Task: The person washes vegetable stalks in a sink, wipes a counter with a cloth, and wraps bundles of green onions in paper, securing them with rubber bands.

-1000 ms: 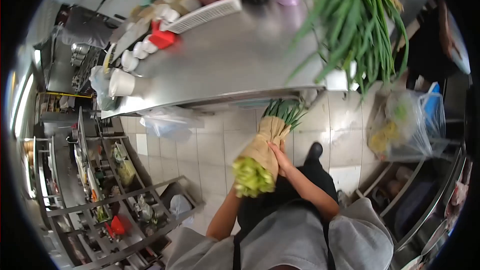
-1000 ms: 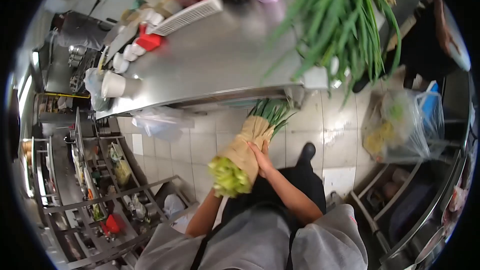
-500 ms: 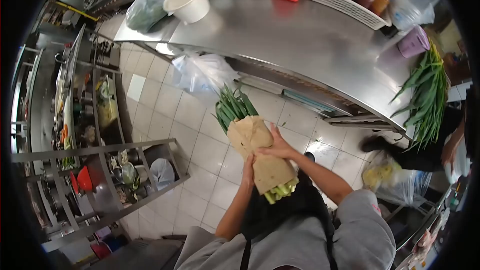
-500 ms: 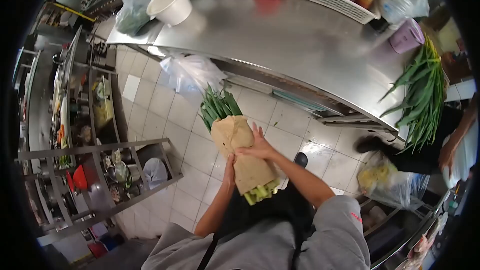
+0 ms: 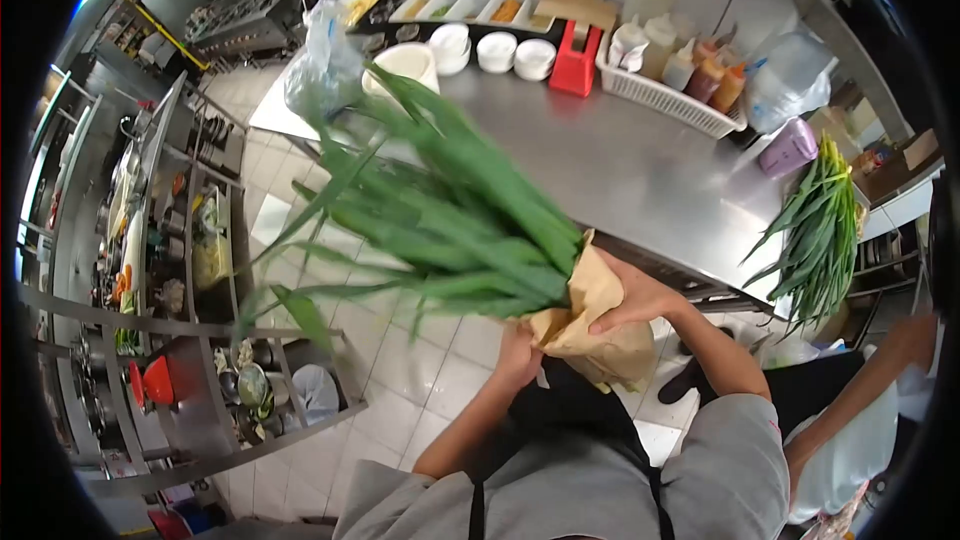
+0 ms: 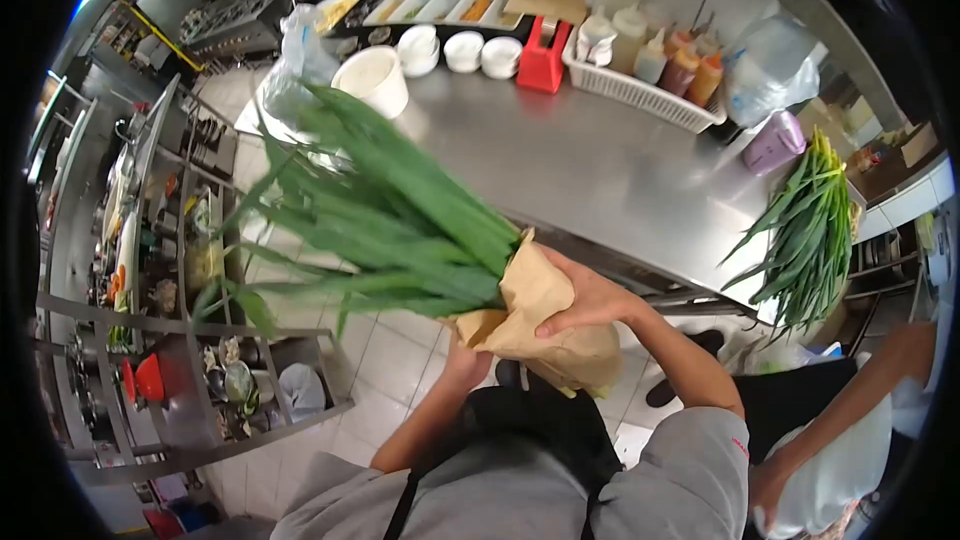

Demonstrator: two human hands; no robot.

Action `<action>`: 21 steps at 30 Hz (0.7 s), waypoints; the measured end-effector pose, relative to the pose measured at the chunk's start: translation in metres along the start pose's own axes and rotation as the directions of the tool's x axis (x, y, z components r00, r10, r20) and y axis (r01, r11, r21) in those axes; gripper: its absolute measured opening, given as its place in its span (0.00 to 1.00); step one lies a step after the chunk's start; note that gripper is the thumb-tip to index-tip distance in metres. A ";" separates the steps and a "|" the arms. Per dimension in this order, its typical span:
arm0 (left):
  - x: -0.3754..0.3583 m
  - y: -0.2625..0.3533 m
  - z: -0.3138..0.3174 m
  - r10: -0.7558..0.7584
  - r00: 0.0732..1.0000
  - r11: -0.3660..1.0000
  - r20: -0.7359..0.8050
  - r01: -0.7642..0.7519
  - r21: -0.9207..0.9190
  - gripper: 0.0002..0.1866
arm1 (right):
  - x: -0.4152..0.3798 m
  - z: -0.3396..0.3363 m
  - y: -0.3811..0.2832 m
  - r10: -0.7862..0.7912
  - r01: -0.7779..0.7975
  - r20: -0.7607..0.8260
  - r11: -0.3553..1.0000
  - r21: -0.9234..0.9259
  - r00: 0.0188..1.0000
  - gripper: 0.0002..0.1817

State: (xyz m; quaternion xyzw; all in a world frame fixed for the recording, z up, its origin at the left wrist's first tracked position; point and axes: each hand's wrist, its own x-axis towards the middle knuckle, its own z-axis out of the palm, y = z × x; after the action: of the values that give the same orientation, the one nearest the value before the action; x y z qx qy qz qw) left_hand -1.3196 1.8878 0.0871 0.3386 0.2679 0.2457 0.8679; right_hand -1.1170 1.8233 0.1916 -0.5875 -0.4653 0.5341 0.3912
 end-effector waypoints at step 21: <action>0.165 0.242 0.206 -0.372 0.579 -0.231 0.725 -0.815 0.532 0.55 | -0.037 -0.202 -0.047 -0.037 0.032 -0.026 0.984 -0.178 0.999 0.35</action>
State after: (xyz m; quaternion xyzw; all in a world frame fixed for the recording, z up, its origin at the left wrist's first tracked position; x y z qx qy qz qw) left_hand -1.1271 2.0514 0.3410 0.9714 -0.1101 -0.0164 0.2097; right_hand -0.9229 1.8069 0.2709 -0.6195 -0.5155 0.4752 0.3531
